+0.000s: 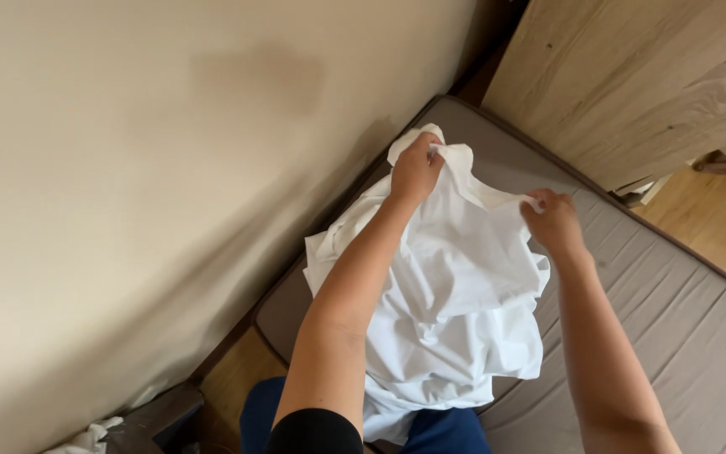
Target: The person unfolds a white sheet on a mattress, spreads it out, and then folds it by hand. The person kneels on the floor during the process to manage the large fabric.
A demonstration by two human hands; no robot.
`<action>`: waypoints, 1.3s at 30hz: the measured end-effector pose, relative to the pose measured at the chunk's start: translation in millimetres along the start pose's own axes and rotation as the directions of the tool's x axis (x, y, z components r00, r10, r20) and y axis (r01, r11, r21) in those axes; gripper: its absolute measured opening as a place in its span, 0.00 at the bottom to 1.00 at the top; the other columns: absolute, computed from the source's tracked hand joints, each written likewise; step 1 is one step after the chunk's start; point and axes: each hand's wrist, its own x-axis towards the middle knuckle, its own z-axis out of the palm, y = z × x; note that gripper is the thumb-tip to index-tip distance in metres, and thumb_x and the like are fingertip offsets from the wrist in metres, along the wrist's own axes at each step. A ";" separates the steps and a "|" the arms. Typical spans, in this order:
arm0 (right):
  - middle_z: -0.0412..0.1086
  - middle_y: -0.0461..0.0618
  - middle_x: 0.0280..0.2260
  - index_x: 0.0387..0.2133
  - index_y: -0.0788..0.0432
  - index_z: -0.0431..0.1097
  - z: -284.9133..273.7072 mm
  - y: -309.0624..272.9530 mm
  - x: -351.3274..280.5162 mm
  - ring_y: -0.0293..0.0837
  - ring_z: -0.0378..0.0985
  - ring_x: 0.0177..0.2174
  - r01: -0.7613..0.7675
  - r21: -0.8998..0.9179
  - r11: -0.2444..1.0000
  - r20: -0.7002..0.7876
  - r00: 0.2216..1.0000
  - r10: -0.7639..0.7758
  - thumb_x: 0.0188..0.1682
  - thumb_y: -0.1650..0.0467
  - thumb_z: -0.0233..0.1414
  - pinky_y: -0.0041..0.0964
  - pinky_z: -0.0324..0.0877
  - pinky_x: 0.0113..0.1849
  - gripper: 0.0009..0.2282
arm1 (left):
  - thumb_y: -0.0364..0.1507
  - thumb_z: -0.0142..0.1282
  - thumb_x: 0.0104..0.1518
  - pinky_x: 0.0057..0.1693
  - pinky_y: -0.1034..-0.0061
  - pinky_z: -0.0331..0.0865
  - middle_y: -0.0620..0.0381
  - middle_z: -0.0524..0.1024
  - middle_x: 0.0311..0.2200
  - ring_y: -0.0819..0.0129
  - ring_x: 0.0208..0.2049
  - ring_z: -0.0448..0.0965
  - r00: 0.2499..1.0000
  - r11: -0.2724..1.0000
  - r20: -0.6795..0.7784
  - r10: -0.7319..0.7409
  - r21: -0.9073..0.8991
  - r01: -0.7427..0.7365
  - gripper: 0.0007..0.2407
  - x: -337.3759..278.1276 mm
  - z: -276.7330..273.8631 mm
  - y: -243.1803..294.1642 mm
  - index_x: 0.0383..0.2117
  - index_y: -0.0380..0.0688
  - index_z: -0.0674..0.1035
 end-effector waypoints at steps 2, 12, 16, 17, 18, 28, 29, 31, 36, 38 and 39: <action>0.70 0.63 0.42 0.56 0.54 0.70 -3.8 -36.1 4.5 0.67 0.76 0.46 0.017 0.059 0.998 0.043 0.999 -0.019 0.51 0.60 0.57 0.60 0.72 0.47 0.21 | 0.33 0.52 0.59 0.52 0.58 0.77 0.52 0.83 0.39 0.52 0.45 0.84 0.999 0.999 0.019 -0.030 0.018 0.030 0.06 23.9 16.1 -14.2 0.41 0.58 0.75; 0.76 0.56 0.31 0.60 0.61 0.65 94.9 -67.1 80.2 0.54 0.82 0.38 -0.023 0.132 0.991 0.196 0.981 -0.003 0.52 0.52 0.57 0.53 0.75 0.44 0.30 | 0.29 0.55 0.55 0.28 0.78 0.83 0.46 0.83 0.32 0.62 0.28 0.88 0.989 0.938 0.058 -0.133 -0.315 0.145 0.13 90.1 57.2 -41.4 0.45 0.44 0.79; 0.75 0.42 0.18 0.38 0.56 0.73 129.0 -29.0 130.7 0.38 0.78 0.15 -0.069 0.323 0.944 0.152 0.988 0.020 0.55 0.59 0.51 0.32 0.76 0.25 0.13 | 0.28 0.53 0.57 0.48 0.71 0.83 0.53 0.84 0.42 0.58 0.44 0.85 0.999 0.947 0.017 -0.041 -0.317 0.044 0.20 89.9 48.0 -51.8 0.58 0.50 0.70; 0.77 0.50 0.25 0.43 0.61 0.71 117.8 -35.2 135.2 0.42 0.80 0.19 -0.120 0.361 0.925 0.190 0.980 0.053 0.56 0.61 0.49 0.33 0.78 0.25 0.14 | 0.28 0.52 0.58 0.53 0.68 0.81 0.51 0.82 0.46 0.56 0.49 0.83 0.997 0.960 0.029 -0.067 -0.271 0.073 0.24 89.2 48.4 -60.9 0.63 0.52 0.65; 0.79 0.57 0.31 0.47 0.67 0.70 107.5 -37.5 134.9 0.46 0.83 0.24 -0.180 0.391 0.902 0.235 0.968 0.091 0.57 0.64 0.47 0.33 0.80 0.24 0.16 | 0.28 0.50 0.59 0.58 0.65 0.79 0.50 0.80 0.50 0.53 0.53 0.81 0.994 0.969 0.048 -0.101 -0.224 0.109 0.27 84.3 52.0 -71.3 0.67 0.54 0.60; 0.75 0.63 0.45 0.57 0.69 0.64 124.4 -16.6 162.6 0.54 0.83 0.33 -0.233 0.431 0.872 0.210 0.966 0.154 0.58 0.66 0.47 0.44 0.84 0.28 0.19 | 0.36 0.50 0.62 0.60 0.61 0.75 0.36 0.70 0.61 0.48 0.60 0.74 0.928 0.955 0.233 -0.291 0.128 0.267 0.28 87.9 136.9 -183.2 0.70 0.49 0.58; 0.75 0.64 0.45 0.57 0.71 0.63 126.9 -16.0 161.4 0.55 0.83 0.33 -0.244 0.468 0.849 0.220 0.963 0.155 0.59 0.67 0.46 0.45 0.84 0.28 0.19 | 0.36 0.50 0.62 0.60 0.59 0.75 0.34 0.68 0.62 0.46 0.60 0.73 0.922 0.952 0.249 -0.297 0.151 0.266 0.29 87.1 139.1 -182.1 0.71 0.48 0.56; 0.74 0.66 0.45 0.57 0.72 0.62 128.2 -17.2 161.7 0.56 0.83 0.33 -0.249 0.504 0.827 0.222 0.963 0.154 0.59 0.68 0.46 0.46 0.84 0.28 0.19 | 0.36 0.49 0.63 0.61 0.58 0.75 0.32 0.67 0.62 0.44 0.61 0.73 0.918 0.951 0.264 -0.297 0.170 0.258 0.30 92.6 151.2 -191.0 0.71 0.47 0.54; 0.71 0.66 0.49 0.61 0.74 0.55 121.3 -19.5 154.0 0.56 0.83 0.36 -0.318 0.571 0.757 0.290 0.941 0.176 0.60 0.68 0.43 0.51 0.82 0.33 0.21 | 0.41 0.48 0.59 0.47 0.64 0.81 0.53 0.84 0.39 0.56 0.42 0.86 0.887 0.887 0.194 -0.418 0.297 0.354 0.13 98.9 197.0 -230.7 0.48 0.64 0.79; 0.71 0.64 0.50 0.60 0.74 0.55 119.5 -8.4 166.3 0.56 0.83 0.36 -0.332 0.596 0.732 0.290 0.938 0.189 0.60 0.68 0.42 0.51 0.82 0.32 0.21 | 0.38 0.45 0.61 0.52 0.59 0.78 0.46 0.82 0.44 0.50 0.47 0.83 0.924 0.919 0.109 -0.367 0.195 0.342 0.13 117.3 189.1 -219.0 0.48 0.55 0.78; 0.70 0.62 0.51 0.59 0.74 0.56 118.5 -3.9 171.7 0.56 0.83 0.36 -0.342 0.621 0.706 0.290 0.936 0.198 0.60 0.68 0.42 0.51 0.82 0.31 0.20 | 0.34 0.42 0.63 0.58 0.54 0.75 0.39 0.80 0.48 0.44 0.52 0.80 0.948 0.944 0.013 -0.319 0.092 0.317 0.14 126.0 183.9 -213.1 0.49 0.46 0.77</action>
